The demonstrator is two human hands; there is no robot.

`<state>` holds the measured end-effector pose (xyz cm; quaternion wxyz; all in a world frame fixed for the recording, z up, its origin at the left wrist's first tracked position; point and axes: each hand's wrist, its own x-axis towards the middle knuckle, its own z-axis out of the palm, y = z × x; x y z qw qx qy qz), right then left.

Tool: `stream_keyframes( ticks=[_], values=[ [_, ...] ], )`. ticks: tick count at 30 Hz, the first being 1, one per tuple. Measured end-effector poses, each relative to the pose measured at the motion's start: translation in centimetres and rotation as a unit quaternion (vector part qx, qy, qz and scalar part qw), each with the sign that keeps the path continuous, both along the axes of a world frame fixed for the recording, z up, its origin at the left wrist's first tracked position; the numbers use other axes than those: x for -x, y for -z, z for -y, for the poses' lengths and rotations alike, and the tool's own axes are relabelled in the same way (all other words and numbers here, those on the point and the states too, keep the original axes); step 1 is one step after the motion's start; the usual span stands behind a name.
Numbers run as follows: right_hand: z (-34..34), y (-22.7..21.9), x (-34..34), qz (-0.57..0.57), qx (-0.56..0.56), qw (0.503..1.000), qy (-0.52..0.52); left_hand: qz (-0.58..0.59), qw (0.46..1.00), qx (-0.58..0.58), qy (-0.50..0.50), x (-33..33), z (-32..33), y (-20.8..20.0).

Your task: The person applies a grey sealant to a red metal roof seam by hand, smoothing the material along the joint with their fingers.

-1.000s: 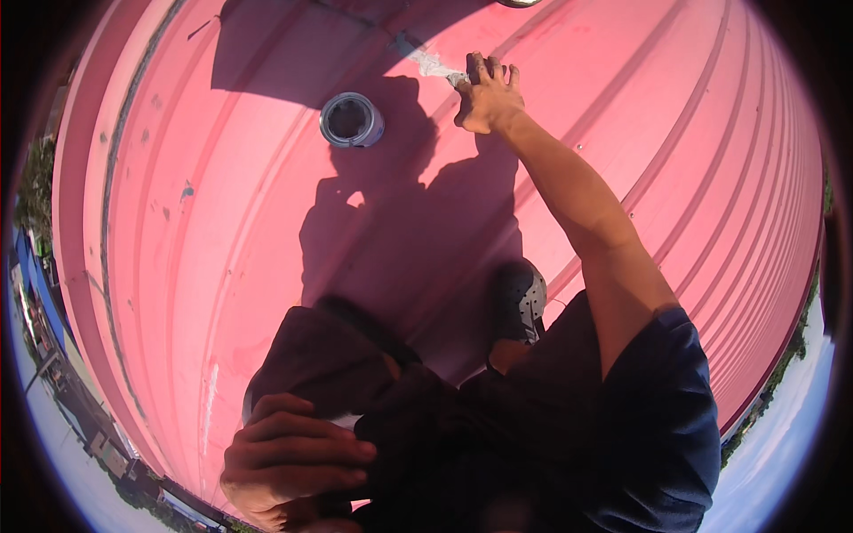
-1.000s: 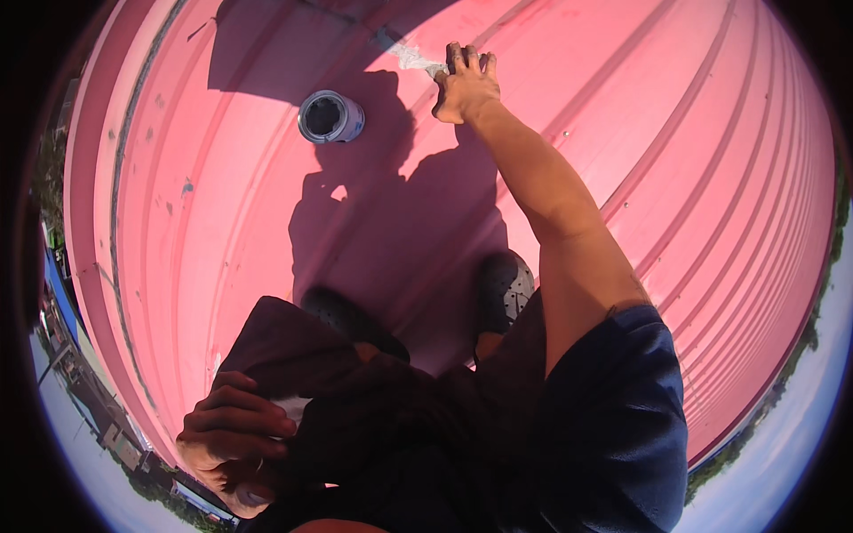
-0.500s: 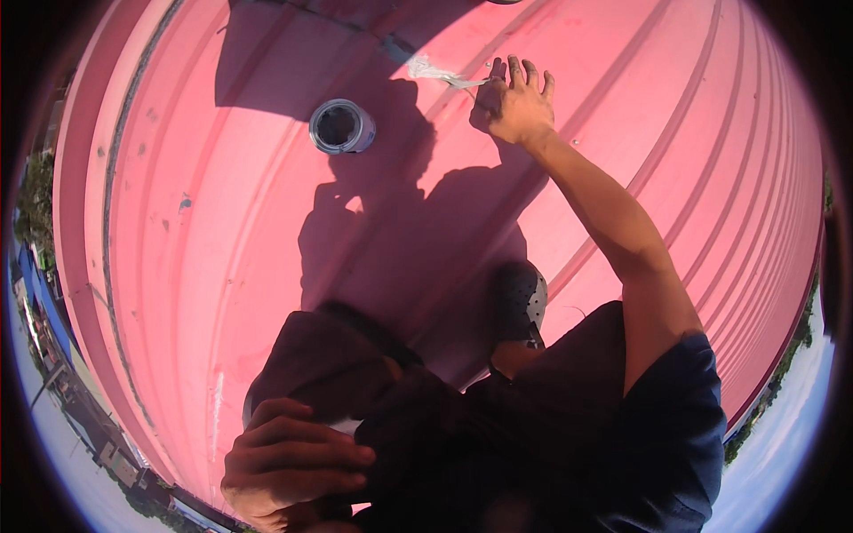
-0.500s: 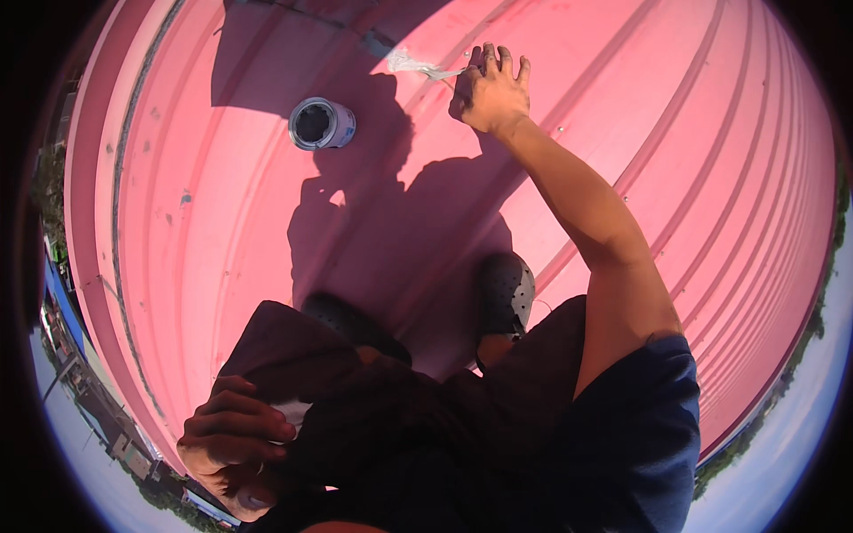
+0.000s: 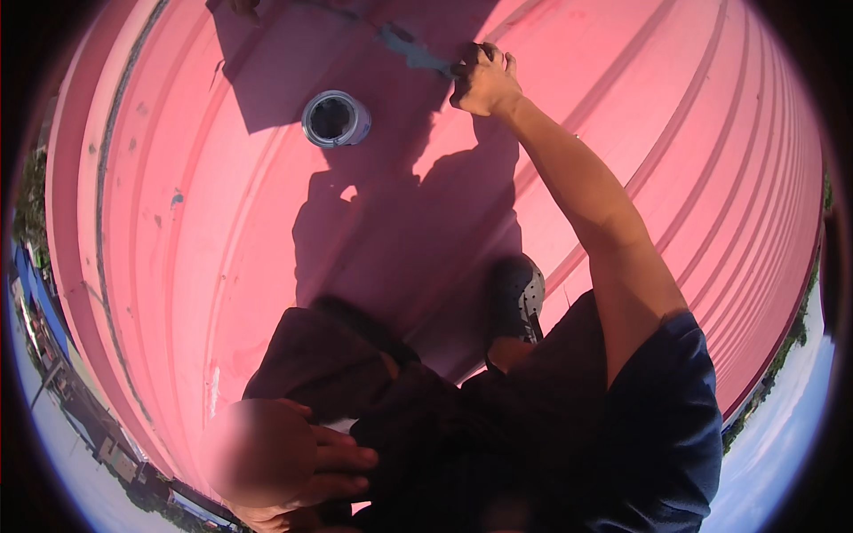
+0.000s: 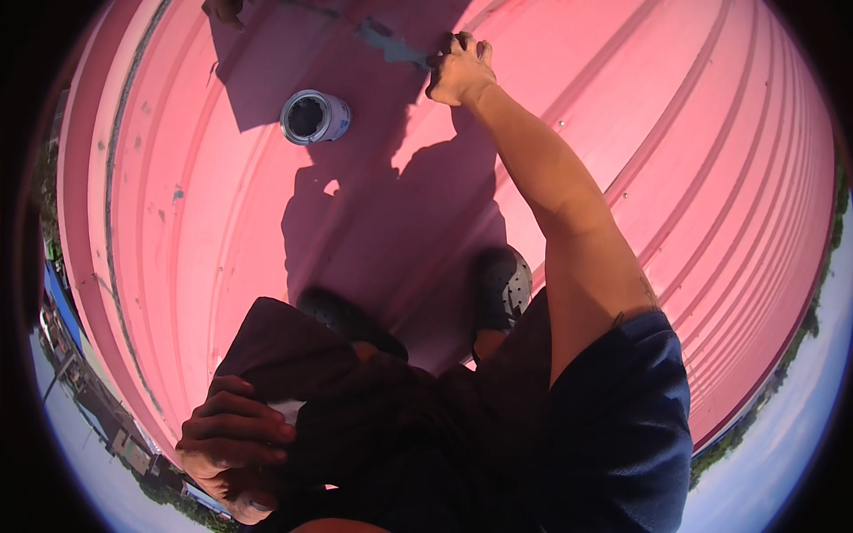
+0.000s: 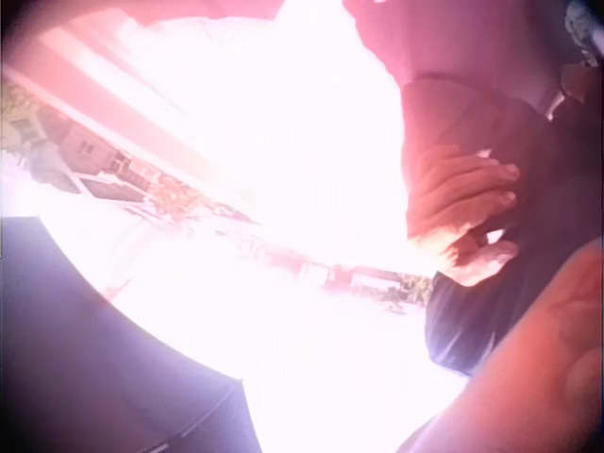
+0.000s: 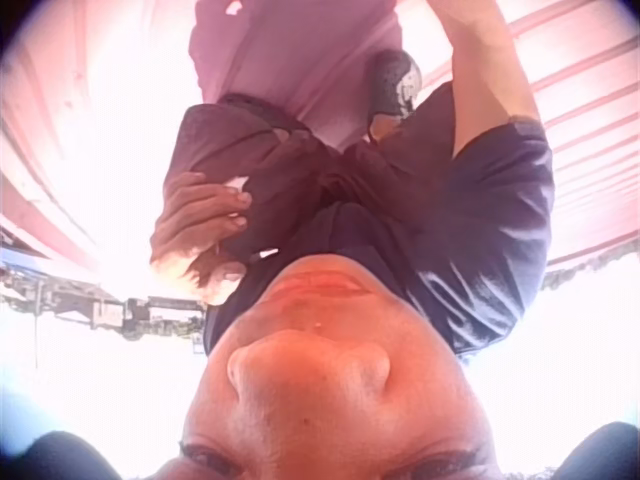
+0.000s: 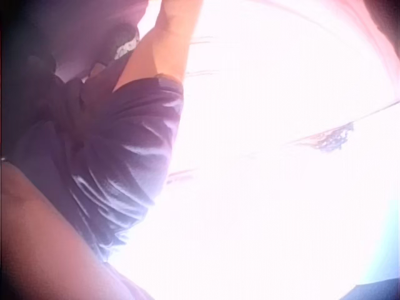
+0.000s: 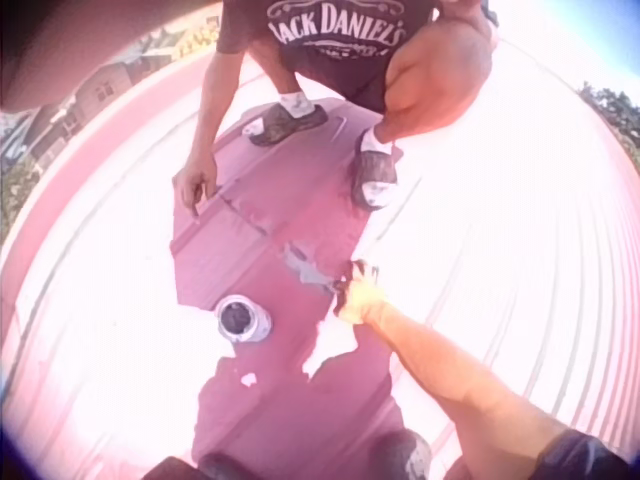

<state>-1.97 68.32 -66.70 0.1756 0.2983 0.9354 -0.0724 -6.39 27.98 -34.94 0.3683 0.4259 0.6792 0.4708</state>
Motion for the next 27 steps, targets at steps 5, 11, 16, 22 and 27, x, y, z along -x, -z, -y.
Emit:
stream_keyframes(
  ticks=[5,11,16,22,27],
  values=[
    [-1.2,1.2,0.7,-0.071,0.070,0.990,0.096,-0.004,1.000,-0.011,-0.027,-0.4,-0.4,0.5],
    [-8.9,0.4,-3.4,-0.133,0.150,0.970,0.134,-0.015,1.000,0.001,-0.011,-0.1,-0.7,1.0],
    [-5.7,0.6,-4.3,-0.176,0.101,0.972,0.116,-0.019,1.000,0.012,-0.004,0.1,-1.0,0.9],
    [-0.4,1.2,-0.6,-0.151,0.071,0.986,0.018,-0.020,1.000,-0.001,-0.020,-0.2,-1.2,1.1],
    [0.9,2.7,1.0,-0.137,0.005,0.989,-0.057,-0.018,0.998,0.024,-0.064,-0.8,-0.5,0.5]
  ],
)
